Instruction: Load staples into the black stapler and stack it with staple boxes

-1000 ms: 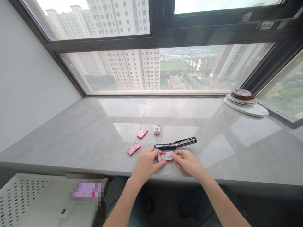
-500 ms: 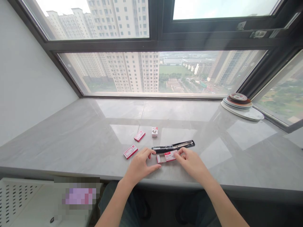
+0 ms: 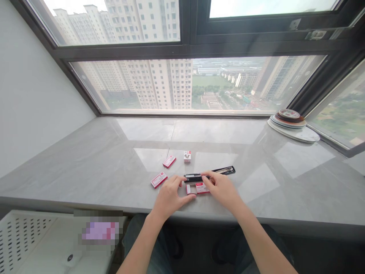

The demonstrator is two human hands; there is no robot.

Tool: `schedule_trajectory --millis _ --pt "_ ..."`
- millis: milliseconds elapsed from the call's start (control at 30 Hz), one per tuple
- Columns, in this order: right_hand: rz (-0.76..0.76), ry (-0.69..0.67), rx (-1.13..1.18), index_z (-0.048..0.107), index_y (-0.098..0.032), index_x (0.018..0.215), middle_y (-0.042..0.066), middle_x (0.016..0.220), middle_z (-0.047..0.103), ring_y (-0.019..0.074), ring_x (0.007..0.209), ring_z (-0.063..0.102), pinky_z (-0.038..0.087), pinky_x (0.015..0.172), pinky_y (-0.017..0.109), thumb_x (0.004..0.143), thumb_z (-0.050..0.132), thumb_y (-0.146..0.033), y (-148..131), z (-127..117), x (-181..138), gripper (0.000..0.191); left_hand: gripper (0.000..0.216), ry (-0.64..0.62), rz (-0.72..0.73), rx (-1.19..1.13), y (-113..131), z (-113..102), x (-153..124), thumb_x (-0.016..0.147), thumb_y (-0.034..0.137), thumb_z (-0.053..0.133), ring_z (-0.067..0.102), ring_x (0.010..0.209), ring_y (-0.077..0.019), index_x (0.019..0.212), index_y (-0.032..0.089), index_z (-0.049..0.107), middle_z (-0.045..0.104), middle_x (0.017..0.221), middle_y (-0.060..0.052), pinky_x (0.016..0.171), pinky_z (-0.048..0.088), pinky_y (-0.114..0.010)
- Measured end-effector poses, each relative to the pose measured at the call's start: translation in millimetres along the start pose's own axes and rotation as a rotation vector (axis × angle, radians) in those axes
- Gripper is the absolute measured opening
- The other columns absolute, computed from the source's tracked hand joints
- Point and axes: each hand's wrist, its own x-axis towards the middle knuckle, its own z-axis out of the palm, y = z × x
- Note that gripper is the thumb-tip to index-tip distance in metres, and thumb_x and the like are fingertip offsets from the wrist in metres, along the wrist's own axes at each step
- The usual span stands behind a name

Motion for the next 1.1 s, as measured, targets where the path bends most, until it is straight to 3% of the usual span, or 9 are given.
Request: schedule_trajectory --millis 167,433,600,800,933,1100 --pt "0.036 -0.064 0.145 0.074 -0.022 0.114 -0.003 0.058 0.059 0.0176 0.057 0.052 0.037 0.058 0.028 0.095 0.054 -0.044 0 25 10 0.035 0.046 -0.022 0.010 -0.025 0 0 1 0.078 0.043 0.085 0.064 0.092 -0.0223 0.116 0.027 0.065 0.065 0.099 -0.002 0.086 0.052 -0.035" --pt "0.103 -0.007 0.308 0.071 -0.020 0.104 -0.006 0.053 0.050 0.0145 0.053 0.046 0.038 0.057 0.026 0.089 0.061 -0.044 -8 39 16 0.029 0.047 -0.025 0.010 -0.054 -4 0 2 0.078 0.044 0.085 0.066 0.098 -0.0251 0.118 0.027 0.066 0.068 0.104 -0.004 0.086 0.053 -0.037" --pt "0.025 0.000 0.255 0.071 -0.023 0.095 -0.006 0.054 0.050 0.0143 0.053 0.048 0.036 0.057 0.026 0.090 0.061 -0.041 -21 41 23 0.022 0.039 -0.050 0.020 -0.078 -6 -1 2 0.082 0.041 0.082 0.065 0.100 -0.0240 0.115 0.028 0.066 0.068 0.106 -0.003 0.086 0.052 -0.035" --pt "-0.106 -0.013 0.143 0.071 -0.024 0.094 -0.006 0.058 0.053 0.0134 0.057 0.050 0.034 0.059 0.025 0.091 0.061 -0.034 -38 36 22 0.014 0.028 -0.101 0.029 -0.080 -8 -2 4 0.084 0.042 0.079 0.061 0.086 -0.0215 0.104 0.026 0.067 0.066 0.091 -0.001 0.077 0.049 -0.033" --pt "-0.226 -0.130 -0.019 0.069 -0.025 0.085 -0.005 0.062 0.057 0.0127 0.059 0.048 0.028 0.058 0.025 0.089 0.063 -0.027 -45 31 12 0.008 0.016 -0.109 0.030 -0.067 -7 -4 5 0.084 0.031 0.077 0.058 0.080 -0.0194 0.089 0.024 0.064 0.063 0.084 0.001 0.073 0.045 -0.031" --pt "-0.265 -0.183 -0.141 0.072 -0.025 0.086 -0.003 0.068 0.063 0.0134 0.063 0.052 0.025 0.059 0.026 0.087 0.063 -0.021 -42 30 8 0.010 0.012 -0.115 0.018 -0.099 -3 -7 6 0.082 0.022 0.074 0.059 0.081 -0.0183 0.091 0.025 0.066 0.064 0.084 0.002 0.073 0.044 -0.030"
